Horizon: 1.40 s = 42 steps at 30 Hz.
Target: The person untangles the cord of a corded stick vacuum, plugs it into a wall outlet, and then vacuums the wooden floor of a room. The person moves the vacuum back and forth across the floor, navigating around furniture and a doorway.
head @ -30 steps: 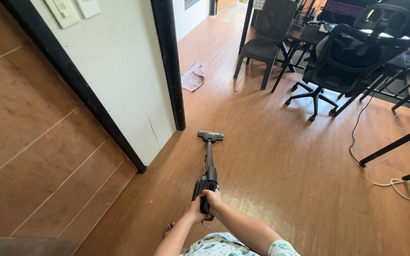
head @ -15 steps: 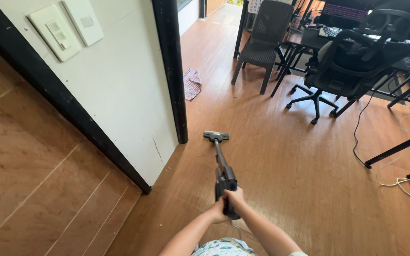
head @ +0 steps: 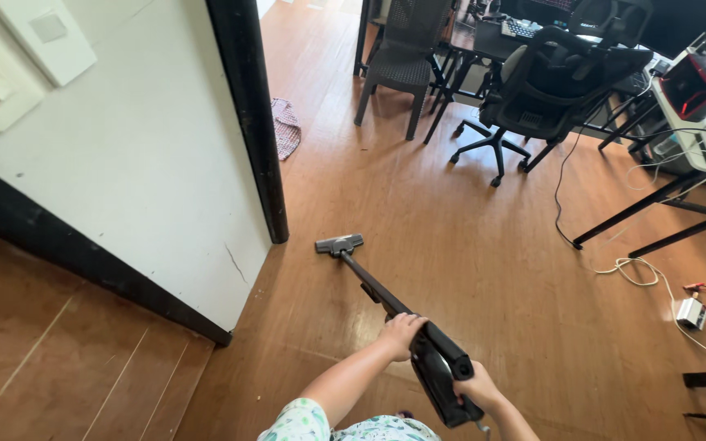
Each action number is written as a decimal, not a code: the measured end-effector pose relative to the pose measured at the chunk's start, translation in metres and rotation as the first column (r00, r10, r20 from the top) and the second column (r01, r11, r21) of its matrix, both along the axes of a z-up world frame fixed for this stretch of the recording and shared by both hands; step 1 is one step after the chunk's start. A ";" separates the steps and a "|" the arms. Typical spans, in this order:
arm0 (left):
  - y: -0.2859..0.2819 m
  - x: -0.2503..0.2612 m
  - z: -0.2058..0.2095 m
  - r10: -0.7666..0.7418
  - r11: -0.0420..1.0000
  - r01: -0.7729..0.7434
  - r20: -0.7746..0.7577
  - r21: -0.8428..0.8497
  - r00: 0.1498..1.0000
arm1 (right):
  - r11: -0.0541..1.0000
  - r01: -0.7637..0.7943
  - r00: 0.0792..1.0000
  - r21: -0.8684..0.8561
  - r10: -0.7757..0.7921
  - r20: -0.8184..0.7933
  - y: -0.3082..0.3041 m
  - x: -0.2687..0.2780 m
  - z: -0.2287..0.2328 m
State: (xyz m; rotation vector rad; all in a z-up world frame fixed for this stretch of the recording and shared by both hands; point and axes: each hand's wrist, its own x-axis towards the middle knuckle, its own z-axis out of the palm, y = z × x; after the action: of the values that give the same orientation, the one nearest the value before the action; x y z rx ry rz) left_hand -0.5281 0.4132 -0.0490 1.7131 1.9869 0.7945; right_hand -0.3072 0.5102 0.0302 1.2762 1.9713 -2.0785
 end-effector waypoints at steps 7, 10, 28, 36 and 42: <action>0.070 0.048 0.003 -0.249 0.968 0.250 0.158 0.010 0.956 | 0.990 -0.132 0.983 -0.053 0.138 0.122 0.051 0.085 0.033; 0.097 0.069 0.004 -0.201 0.967 0.246 0.412 -0.060 0.889 | 0.971 -0.233 0.964 -0.050 0.238 0.117 0.088 0.110 0.046; 0.189 0.072 -0.008 0.167 0.982 -0.142 0.230 -0.123 0.959 | 0.707 -0.231 0.898 0.669 -0.109 0.425 0.154 0.052 0.080; 0.183 0.035 0.008 0.278 0.946 -0.228 0.214 -0.232 0.936 | 0.734 -0.249 0.909 0.632 -0.047 0.413 0.163 0.009 0.070; 0.181 0.009 0.015 0.299 0.939 -0.246 0.215 -0.240 0.930 | 0.710 -0.265 0.915 0.652 -0.027 0.402 0.169 -0.015 0.068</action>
State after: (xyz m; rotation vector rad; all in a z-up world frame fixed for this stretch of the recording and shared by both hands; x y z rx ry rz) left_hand -0.5186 0.5942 -0.0336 1.1706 2.0732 0.8120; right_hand -0.3227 0.6792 0.0984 1.4200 2.6213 -0.8833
